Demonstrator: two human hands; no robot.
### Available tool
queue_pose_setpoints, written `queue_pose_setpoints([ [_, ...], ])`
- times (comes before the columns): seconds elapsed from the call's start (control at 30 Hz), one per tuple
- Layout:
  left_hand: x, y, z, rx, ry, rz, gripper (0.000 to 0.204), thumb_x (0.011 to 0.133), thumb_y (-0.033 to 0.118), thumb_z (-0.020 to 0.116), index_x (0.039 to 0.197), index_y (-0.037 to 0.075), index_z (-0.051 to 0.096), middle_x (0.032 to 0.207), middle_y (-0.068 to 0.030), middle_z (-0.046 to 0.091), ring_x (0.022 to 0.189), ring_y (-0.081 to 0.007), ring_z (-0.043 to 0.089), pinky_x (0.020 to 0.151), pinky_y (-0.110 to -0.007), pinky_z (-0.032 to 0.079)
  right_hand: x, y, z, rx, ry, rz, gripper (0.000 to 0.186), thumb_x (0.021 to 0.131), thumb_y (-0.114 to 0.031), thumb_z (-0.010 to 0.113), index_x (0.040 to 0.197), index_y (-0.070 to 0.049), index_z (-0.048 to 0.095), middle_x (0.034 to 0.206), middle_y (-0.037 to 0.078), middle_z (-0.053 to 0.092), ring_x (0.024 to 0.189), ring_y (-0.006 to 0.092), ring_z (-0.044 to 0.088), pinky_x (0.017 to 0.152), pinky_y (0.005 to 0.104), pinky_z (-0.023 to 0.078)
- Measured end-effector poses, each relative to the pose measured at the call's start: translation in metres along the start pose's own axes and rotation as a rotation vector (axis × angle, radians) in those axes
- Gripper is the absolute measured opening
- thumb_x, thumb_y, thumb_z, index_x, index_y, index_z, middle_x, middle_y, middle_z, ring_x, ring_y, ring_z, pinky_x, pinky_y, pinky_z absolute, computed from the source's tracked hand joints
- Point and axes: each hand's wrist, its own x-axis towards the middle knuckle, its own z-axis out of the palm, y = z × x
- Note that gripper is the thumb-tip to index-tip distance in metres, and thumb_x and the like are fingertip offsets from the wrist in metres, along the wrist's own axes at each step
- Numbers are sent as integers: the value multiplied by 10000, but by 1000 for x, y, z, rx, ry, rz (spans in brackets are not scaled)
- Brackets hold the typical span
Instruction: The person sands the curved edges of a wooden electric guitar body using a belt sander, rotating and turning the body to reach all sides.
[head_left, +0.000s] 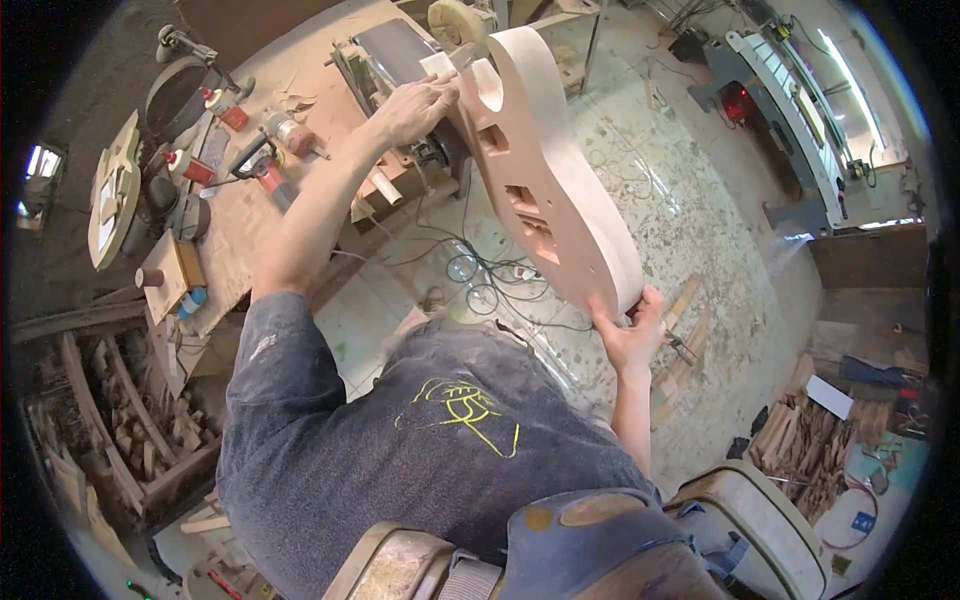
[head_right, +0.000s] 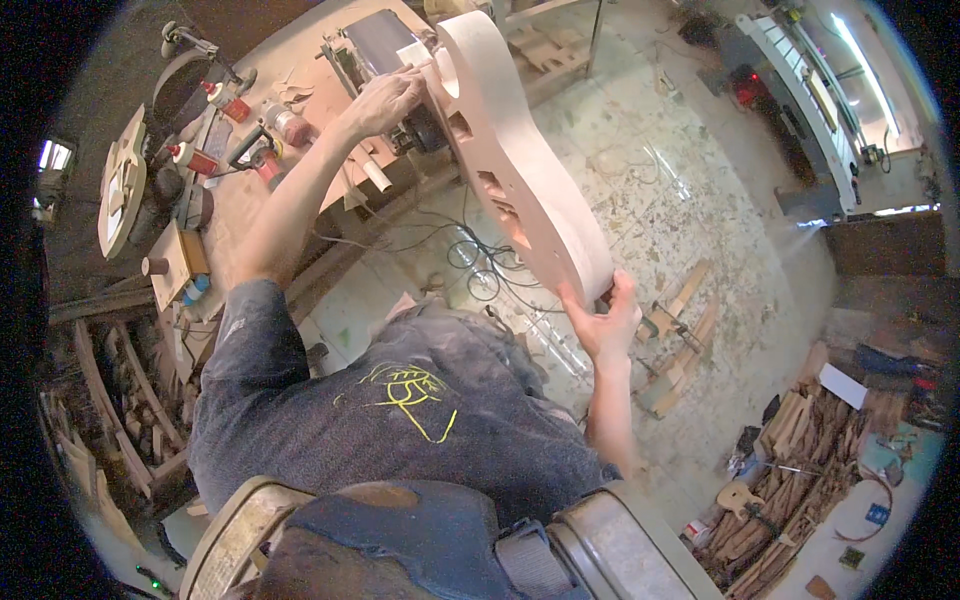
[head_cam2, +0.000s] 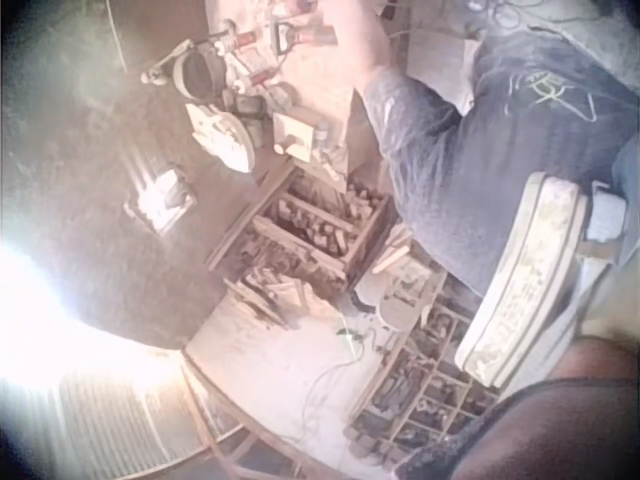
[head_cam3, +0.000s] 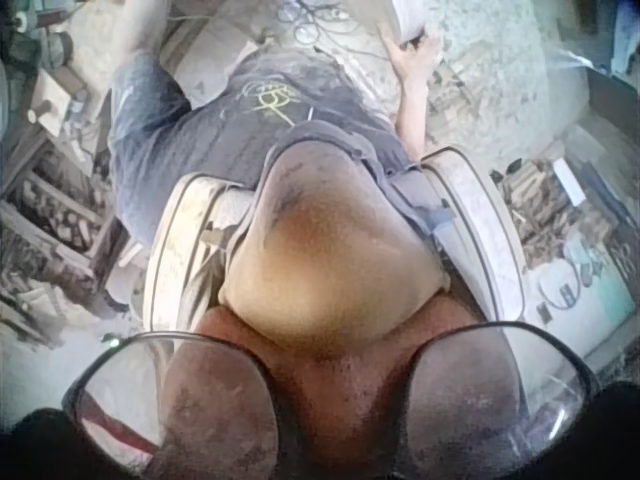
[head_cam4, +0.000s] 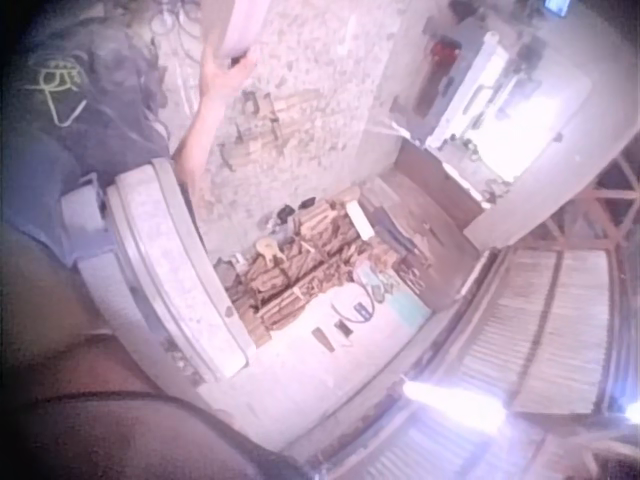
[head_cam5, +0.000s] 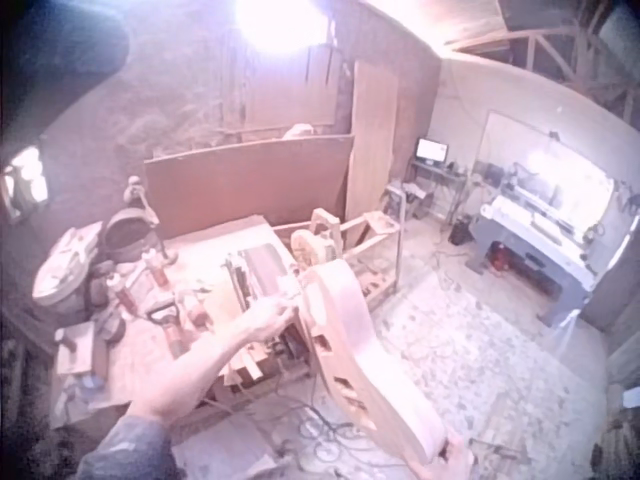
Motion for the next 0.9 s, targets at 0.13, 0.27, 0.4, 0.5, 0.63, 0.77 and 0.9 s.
queue_pose_setpoints([
  [0.13,-9,20,2,-43,9,38,843,1060,591,123,1090,-53,665,1297,-269,603,1280,-452,499,1087,-483,410,1,-16,-27,-32,-40,56,741,682,-332,938,1208,-30,513,885,156,690,751,252,686,679,370,558],
  [0.27,-13,34,5,-104,-40,-88,869,1054,606,116,1059,-78,651,1119,-311,653,1113,-496,559,967,-526,446,19,-34,-64,-35,-62,-59,705,705,-298,926,1196,-6,512,877,162,703,773,218,718,658,320,567],
  [0.4,-13,28,13,-153,-70,-131,903,1043,637,115,1023,-88,652,1043,-329,654,1070,-509,561,942,-529,446,66,-86,-102,7,-103,-232,621,746,-235,894,1168,25,519,878,181,735,771,192,737,659,292,587],
  [0.5,-10,26,22,-192,-36,-179,958,1023,681,103,1048,-93,667,1083,-341,649,1110,-502,563,978,-503,443,104,-115,-118,75,-109,-341,545,775,-149,846,1198,35,556,923,167,743,791,144,708,688,259,555],
  [0.63,-20,1,48,-440,112,-180,1014,1000,720,82,1181,-100,650,1198,-317,645,1203,-459,560,1055,-450,416,169,-173,-128,55,-224,-427,519,818,-163,816,1230,22,561,888,141,745,793,143,717,684,251,558],
  [0.77,-1,18,53,-602,155,-213,1044,977,763,106,1232,-104,629,1253,-274,652,1237,-400,577,1084,-428,403,224,-231,-136,-58,-216,-536,451,798,-261,797,1095,29,623,837,127,721,749,154,695,657,262,542],
  [0.9,2,-4,65,-733,194,-151,1046,957,797,156,1219,-95,636,1240,-250,665,1229,-362,588,1081,-413,405,281,-294,-120,-155,-208,-716,418,709,-331,756,826,66,699,722,125,668,675,178,620,600,323,492],
])
